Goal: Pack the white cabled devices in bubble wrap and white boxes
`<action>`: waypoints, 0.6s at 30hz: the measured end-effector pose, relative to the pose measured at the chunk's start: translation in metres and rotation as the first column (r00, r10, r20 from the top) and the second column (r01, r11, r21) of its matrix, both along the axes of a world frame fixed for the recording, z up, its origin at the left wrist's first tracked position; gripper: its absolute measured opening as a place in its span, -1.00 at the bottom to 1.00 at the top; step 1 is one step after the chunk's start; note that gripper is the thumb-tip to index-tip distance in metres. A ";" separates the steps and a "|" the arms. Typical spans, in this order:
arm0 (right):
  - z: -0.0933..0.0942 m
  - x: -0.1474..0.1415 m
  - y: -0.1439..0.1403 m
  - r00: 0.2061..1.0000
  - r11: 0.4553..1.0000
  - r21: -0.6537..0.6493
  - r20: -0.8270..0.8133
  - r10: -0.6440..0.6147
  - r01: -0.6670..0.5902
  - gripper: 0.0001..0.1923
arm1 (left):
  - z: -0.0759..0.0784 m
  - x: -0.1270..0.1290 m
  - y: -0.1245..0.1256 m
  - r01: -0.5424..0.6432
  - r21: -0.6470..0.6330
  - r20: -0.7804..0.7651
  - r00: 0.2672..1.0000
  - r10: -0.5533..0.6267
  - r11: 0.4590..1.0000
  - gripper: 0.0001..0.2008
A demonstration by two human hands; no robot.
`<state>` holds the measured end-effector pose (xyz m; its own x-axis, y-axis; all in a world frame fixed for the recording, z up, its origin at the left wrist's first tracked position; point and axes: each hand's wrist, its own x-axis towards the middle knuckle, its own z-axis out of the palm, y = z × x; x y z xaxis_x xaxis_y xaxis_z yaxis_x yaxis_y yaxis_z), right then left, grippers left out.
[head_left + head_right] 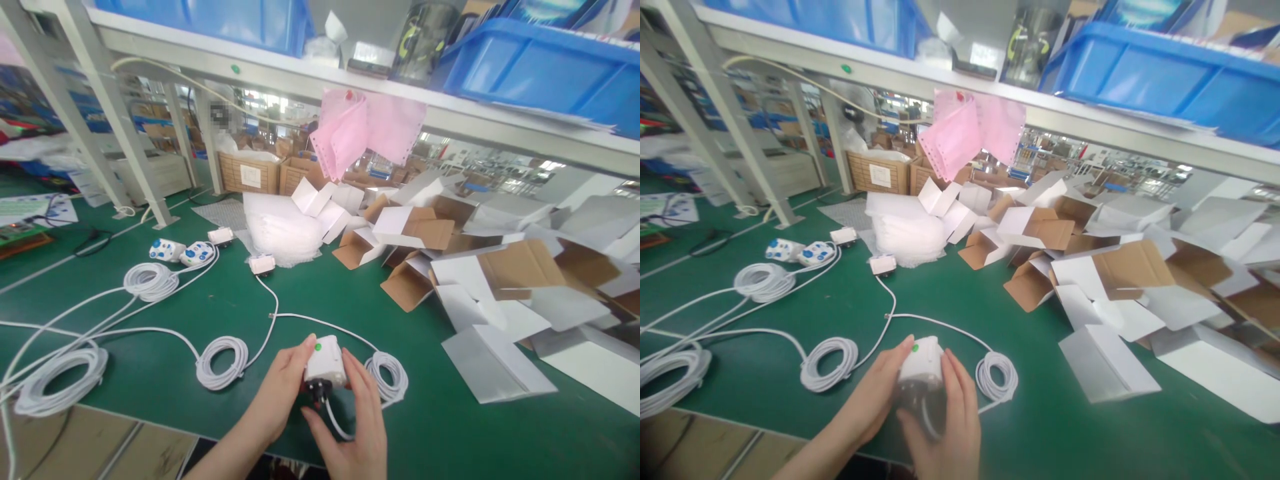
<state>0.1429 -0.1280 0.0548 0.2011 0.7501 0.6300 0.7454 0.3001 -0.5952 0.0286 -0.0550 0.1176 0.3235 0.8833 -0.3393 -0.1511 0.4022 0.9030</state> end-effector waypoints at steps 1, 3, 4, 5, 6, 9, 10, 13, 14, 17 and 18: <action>0.000 0.000 0.001 1.000 1.000 0.007 0.000 -0.005 0.005 -0.33 | 0.000 0.002 -0.001 0.002 -0.043 0.035 0.999 -0.001 0.999 -0.33; -0.001 -0.002 0.002 0.999 0.999 0.015 -0.046 -0.027 0.028 -0.38 | 0.002 0.002 -0.002 0.013 -0.048 0.060 0.998 -0.010 0.999 -0.31; -0.001 -0.003 0.002 0.995 0.999 0.015 -0.089 -0.042 0.043 -0.41 | 0.003 0.001 -0.002 0.023 -0.011 0.041 0.999 -0.023 1.000 -0.31; -0.002 -0.005 0.002 0.989 0.998 0.014 -0.135 -0.053 0.055 -0.44 | 0.004 0.000 -0.003 0.043 0.046 0.001 0.999 -0.043 0.998 -0.30; -0.004 -0.007 0.002 0.984 0.998 0.017 -0.172 -0.056 0.060 -0.45 | 0.005 -0.001 -0.003 0.068 0.114 -0.051 0.997 -0.062 0.991 -0.29; -0.009 -0.012 0.000 0.962 0.995 0.029 -0.259 -0.082 0.092 -0.49 | 0.009 -0.005 -0.006 0.139 0.304 -0.179 0.980 -0.087 0.942 -0.26; -0.010 -0.013 -0.001 0.956 0.994 0.036 -0.278 -0.092 0.107 -0.50 | 0.009 -0.005 -0.008 0.156 0.353 -0.195 0.977 -0.091 0.923 -0.27; -0.013 -0.016 -0.002 0.936 0.986 0.062 -0.329 -0.125 0.153 -0.49 | 0.006 -0.006 -0.011 0.165 0.481 -0.217 0.974 -0.065 0.861 -0.34; -0.013 -0.017 -0.002 0.930 0.984 0.072 -0.345 -0.129 0.164 -0.49 | 0.004 -0.006 -0.011 0.160 0.515 -0.226 0.973 -0.046 0.842 -0.37; -0.013 -0.021 -0.002 0.908 0.976 0.095 -0.394 -0.147 0.199 -0.46 | -0.004 -0.009 -0.014 0.164 0.590 -0.272 0.962 0.003 0.791 -0.47; -0.015 -0.022 -0.002 0.896 0.975 0.089 -0.419 -0.149 0.204 -0.44 | -0.006 -0.010 -0.015 0.172 0.609 -0.292 0.956 0.017 0.774 -0.49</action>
<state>0.1210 -0.1303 0.0402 0.5821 0.5974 0.5515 0.4934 0.2796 -0.8236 0.0186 -0.0701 0.1115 0.3813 0.9040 0.1936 0.1384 -0.2629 0.9548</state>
